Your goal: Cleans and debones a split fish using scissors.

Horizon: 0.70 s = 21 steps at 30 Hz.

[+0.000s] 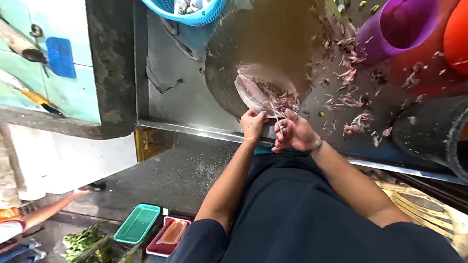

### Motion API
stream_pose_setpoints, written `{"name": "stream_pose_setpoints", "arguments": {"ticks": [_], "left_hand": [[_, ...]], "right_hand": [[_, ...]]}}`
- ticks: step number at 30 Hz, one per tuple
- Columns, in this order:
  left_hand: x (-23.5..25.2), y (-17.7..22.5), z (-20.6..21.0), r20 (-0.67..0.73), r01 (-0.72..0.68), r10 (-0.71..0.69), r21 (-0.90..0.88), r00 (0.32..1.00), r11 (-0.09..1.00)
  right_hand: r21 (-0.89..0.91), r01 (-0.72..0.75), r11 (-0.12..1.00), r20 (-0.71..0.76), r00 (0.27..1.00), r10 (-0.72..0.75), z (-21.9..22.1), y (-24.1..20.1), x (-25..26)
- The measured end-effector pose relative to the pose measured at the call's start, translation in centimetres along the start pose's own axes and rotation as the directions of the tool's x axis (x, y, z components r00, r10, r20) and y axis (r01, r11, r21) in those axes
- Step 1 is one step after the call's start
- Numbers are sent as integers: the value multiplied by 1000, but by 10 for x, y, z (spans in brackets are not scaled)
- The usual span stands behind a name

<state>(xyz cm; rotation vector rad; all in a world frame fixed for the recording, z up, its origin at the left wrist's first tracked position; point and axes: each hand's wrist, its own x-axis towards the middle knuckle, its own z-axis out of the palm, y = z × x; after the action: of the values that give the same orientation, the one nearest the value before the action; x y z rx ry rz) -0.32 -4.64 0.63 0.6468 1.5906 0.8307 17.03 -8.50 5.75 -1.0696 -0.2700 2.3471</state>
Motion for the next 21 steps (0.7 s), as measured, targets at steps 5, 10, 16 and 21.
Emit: {"name": "stream_pose_setpoints", "arguments": {"ticks": [5, 10, 16, 21], "left_hand": [[5, -3, 1, -59, 27, -27, -1, 998, 1000], [4, -7, 0, -26, -4, 3, -51, 1000, 999], [2, -7, -2, -4, 26, -27, -32, 1000, 999], [5, -2, 4, -17, 33, -33, 8, 999, 999]], "right_hand": [[75, 103, 992, -297, 952, -76, 8, -3, 1], [114, -35, 993, -127, 991, 49, 7, 0, 6], [155, 40, 987, -164, 986, -14, 6, 0, -4], [181, 109, 977, -308, 950, -48, 3, -3, 0]]}}
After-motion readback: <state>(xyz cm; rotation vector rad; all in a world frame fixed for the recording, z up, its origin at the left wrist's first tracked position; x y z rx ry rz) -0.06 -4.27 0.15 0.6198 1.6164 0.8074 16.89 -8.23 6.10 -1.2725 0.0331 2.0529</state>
